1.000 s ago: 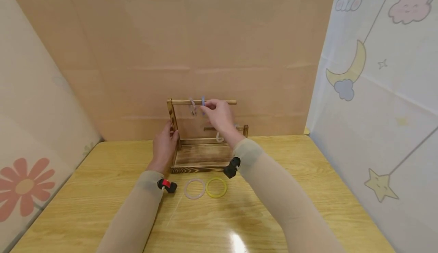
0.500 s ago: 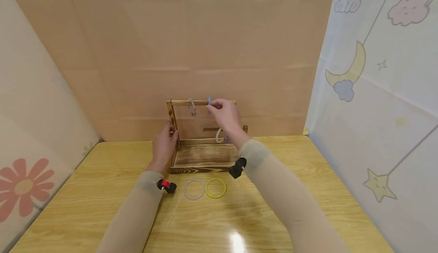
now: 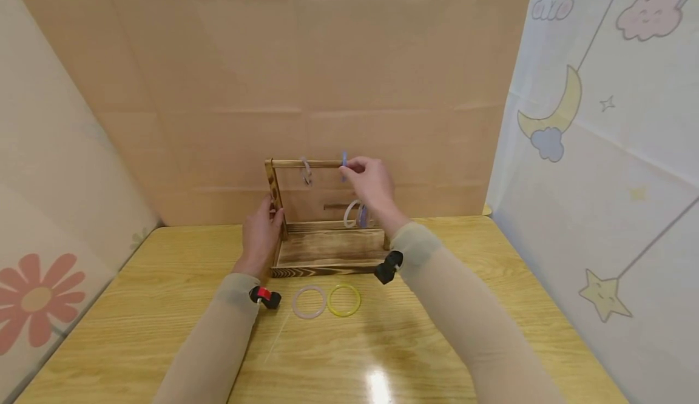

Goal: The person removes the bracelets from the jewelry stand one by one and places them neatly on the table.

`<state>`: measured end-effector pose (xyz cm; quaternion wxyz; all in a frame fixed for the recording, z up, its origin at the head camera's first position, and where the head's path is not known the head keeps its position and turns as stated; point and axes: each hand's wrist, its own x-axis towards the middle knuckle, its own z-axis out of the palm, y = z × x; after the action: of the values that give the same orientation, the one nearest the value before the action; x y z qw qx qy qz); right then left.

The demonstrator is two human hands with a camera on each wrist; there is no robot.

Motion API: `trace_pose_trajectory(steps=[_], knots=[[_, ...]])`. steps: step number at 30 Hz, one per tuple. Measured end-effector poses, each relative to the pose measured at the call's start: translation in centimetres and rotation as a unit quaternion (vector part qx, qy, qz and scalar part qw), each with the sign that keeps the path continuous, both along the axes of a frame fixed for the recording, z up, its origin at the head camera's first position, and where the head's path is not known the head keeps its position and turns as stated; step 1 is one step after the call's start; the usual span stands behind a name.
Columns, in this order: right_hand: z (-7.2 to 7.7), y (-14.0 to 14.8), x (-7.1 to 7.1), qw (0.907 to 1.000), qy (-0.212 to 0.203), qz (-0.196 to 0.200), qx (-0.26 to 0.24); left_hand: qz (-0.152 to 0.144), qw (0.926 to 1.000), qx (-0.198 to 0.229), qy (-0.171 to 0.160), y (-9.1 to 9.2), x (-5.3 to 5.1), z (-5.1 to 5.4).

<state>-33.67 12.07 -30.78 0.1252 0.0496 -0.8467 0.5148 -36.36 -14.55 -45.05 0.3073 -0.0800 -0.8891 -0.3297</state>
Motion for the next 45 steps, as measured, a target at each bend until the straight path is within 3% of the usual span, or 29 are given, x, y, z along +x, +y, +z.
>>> trace_pose_trajectory(steps=[30, 45], knots=[[0.5, 3.8, 0.3, 0.9993, 0.012, -0.028, 0.022, 0.002, 0.9999, -0.004, 0.012, 0.0, 0.0, 0.3], [0.3, 6.3, 1.2, 0.9997, 0.004, -0.022, 0.014, 0.006, 1.0, -0.002, 0.0, 0.3, 0.7, 0.3]])
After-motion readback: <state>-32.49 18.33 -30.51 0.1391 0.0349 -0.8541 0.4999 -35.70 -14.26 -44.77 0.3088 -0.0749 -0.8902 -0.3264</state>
